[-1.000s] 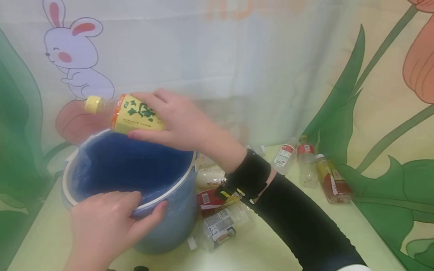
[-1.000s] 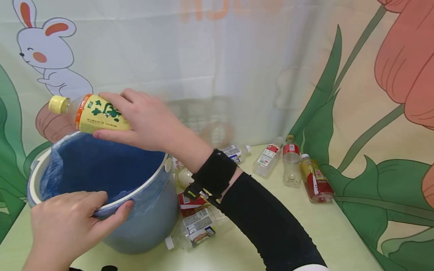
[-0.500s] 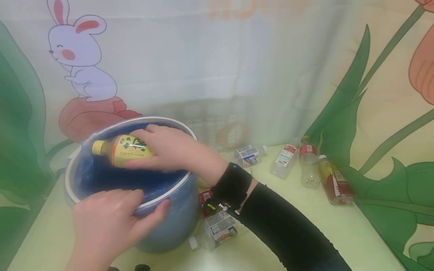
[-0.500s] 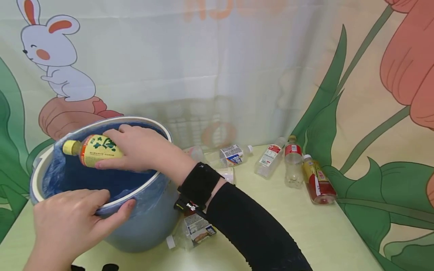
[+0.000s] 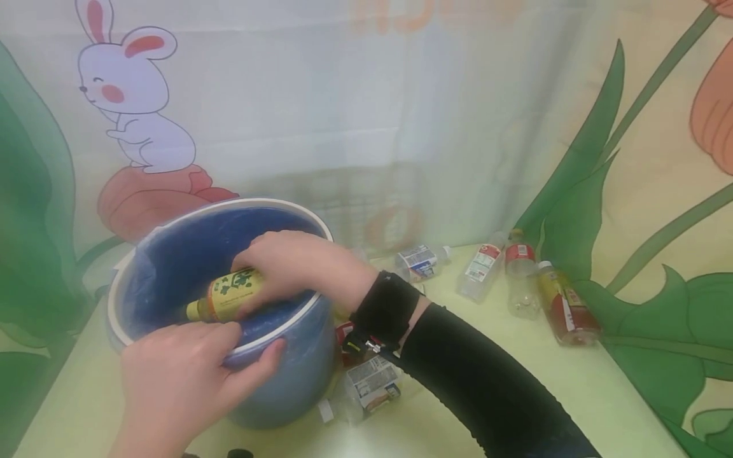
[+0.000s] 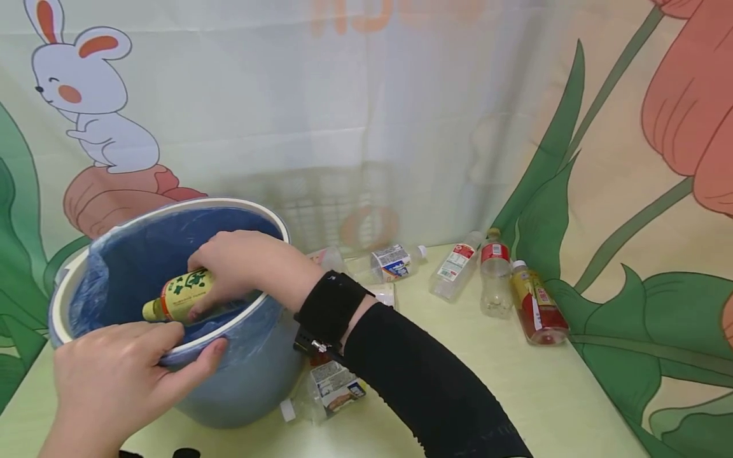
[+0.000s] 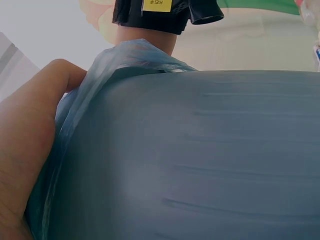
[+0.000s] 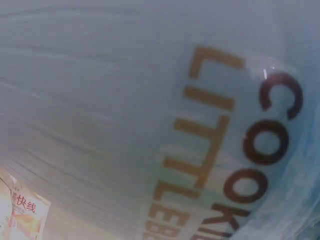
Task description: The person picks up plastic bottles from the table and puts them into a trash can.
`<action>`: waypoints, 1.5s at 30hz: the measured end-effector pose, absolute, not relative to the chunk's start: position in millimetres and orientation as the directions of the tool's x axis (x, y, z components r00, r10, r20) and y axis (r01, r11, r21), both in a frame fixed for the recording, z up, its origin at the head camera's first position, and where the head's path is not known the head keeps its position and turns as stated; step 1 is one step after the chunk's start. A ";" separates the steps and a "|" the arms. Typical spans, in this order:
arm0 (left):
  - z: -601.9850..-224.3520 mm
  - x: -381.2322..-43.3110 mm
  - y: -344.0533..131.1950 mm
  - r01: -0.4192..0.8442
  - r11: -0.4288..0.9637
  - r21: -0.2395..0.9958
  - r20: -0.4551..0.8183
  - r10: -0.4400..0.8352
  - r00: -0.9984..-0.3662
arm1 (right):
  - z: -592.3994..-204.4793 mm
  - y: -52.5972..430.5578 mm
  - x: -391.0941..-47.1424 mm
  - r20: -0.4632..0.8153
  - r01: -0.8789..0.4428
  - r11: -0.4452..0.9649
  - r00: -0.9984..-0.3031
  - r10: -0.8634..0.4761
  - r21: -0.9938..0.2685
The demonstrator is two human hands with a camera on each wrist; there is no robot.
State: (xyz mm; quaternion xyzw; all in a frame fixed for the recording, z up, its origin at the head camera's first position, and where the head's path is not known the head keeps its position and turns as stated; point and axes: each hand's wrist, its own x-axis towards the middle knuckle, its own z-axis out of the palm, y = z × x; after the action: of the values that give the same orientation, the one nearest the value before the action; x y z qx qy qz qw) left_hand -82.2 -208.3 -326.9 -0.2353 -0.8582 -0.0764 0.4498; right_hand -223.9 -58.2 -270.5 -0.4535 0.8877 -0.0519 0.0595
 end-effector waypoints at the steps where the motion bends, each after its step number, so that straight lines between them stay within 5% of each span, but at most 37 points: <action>1: -326.7 -82.3 -207.9 0.476 0.876 -0.076 0.807 0.335 -0.486 | -270.6 -57.9 -224.0 -0.071 -0.801 0.581 -0.577 -0.813 -0.147; 45: -320.2 -78.7 -202.6 0.476 0.875 -0.084 0.793 0.348 -0.500 | -273.2 -59.0 -227.7 -0.129 -0.823 0.563 -0.552 -0.824 -0.073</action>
State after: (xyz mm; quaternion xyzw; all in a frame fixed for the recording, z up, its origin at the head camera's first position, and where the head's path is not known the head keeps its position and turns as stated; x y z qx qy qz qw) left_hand -78.7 -202.6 -320.2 -0.2388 -0.8630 -0.0731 0.4392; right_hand -227.7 -59.0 -273.2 -0.4673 0.8810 -0.0019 0.0742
